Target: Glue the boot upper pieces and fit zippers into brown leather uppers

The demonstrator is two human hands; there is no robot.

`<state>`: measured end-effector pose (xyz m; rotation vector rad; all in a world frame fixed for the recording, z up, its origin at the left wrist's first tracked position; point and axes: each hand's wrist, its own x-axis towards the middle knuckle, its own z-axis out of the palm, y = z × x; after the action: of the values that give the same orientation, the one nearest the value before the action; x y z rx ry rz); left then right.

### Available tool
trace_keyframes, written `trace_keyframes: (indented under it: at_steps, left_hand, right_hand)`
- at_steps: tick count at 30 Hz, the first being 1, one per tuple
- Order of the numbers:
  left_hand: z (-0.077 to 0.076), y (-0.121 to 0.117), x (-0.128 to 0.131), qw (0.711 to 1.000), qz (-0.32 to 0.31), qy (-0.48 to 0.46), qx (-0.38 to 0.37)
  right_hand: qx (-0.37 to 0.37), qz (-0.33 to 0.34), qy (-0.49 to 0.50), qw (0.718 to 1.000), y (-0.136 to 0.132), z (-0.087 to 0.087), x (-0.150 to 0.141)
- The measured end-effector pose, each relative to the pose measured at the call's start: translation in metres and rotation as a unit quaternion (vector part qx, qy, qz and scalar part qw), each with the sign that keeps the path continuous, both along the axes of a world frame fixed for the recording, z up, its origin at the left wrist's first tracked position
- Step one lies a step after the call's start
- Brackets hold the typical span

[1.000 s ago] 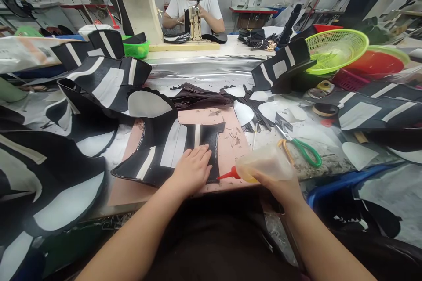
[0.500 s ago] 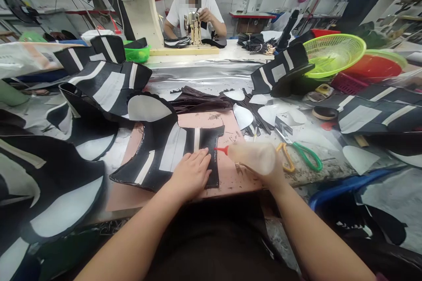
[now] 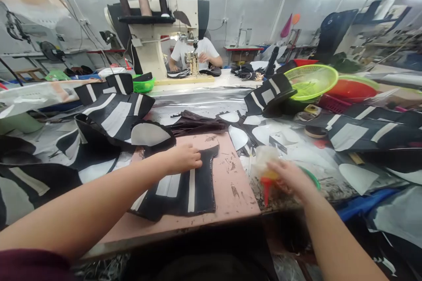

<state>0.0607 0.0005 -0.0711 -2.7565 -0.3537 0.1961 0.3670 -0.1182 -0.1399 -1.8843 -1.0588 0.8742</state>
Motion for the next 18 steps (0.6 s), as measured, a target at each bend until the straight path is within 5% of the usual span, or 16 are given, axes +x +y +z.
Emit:
trace_keyframes:
  at_steps: [3, 6, 8, 11, 15, 18]
  left_hand:
    - [0.025, 0.007, -0.001, 0.997, -0.026, 0.066, 0.005]
    - [0.075, 0.001, -0.002, 0.992, 0.068, 0.082, 0.067]
    - [0.111, -0.004, -0.001, 0.98, 0.135, 0.068, 0.127]
    - [0.153, -0.012, 0.006, 0.955, 0.226, 0.042, 0.188]
    - [0.179, -0.034, 0.025, 0.919, 0.314, -0.021, 0.239]
    - [0.189, -0.058, 0.039, 0.905, 0.317, -0.084, 0.272]
  right_hand:
    - [0.054, -0.047, -0.155, 0.985, -0.011, 0.003, -0.002]
    - [0.2, -0.12, -0.234, 0.944, -0.037, 0.024, -0.015]
    - [0.291, -0.102, -0.216, 0.926, -0.057, 0.045, -0.03]
    - [0.389, 0.013, -0.182, 0.903, -0.076, 0.07, -0.062]
    - [0.37, 0.168, -0.111, 0.907, -0.073, 0.07, -0.108]
    - [0.305, 0.147, -0.036, 0.94, -0.059, 0.048, -0.126]
